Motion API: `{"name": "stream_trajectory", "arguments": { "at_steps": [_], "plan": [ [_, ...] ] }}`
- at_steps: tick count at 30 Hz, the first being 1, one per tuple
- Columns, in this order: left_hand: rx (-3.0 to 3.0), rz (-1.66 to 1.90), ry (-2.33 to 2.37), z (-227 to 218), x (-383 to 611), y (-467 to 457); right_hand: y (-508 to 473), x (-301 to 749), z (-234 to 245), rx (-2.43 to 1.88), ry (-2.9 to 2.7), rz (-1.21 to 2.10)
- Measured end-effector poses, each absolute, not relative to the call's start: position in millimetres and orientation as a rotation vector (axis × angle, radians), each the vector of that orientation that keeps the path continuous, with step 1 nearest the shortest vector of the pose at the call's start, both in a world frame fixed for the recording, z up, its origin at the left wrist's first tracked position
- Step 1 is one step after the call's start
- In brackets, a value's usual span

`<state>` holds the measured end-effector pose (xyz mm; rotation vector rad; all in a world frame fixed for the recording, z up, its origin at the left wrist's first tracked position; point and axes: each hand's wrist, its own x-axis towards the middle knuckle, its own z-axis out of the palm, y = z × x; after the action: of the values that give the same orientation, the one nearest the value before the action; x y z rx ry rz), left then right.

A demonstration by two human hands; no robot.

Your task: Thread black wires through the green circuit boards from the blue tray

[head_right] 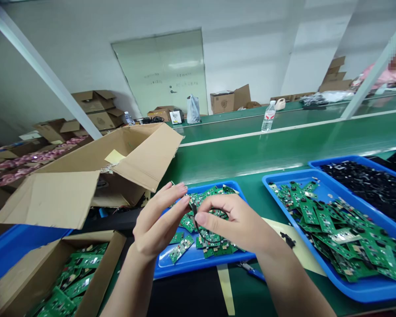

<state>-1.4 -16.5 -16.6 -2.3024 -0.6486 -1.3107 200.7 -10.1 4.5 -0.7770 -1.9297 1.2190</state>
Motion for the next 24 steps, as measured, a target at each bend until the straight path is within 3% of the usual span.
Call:
{"name": "stream_trajectory", "arguments": {
  "at_steps": [24],
  "plan": [
    [-2.418,-1.542,-0.791,-12,8,-16,-2,190,-3,-0.472,-1.636,1.693]
  ]
}}
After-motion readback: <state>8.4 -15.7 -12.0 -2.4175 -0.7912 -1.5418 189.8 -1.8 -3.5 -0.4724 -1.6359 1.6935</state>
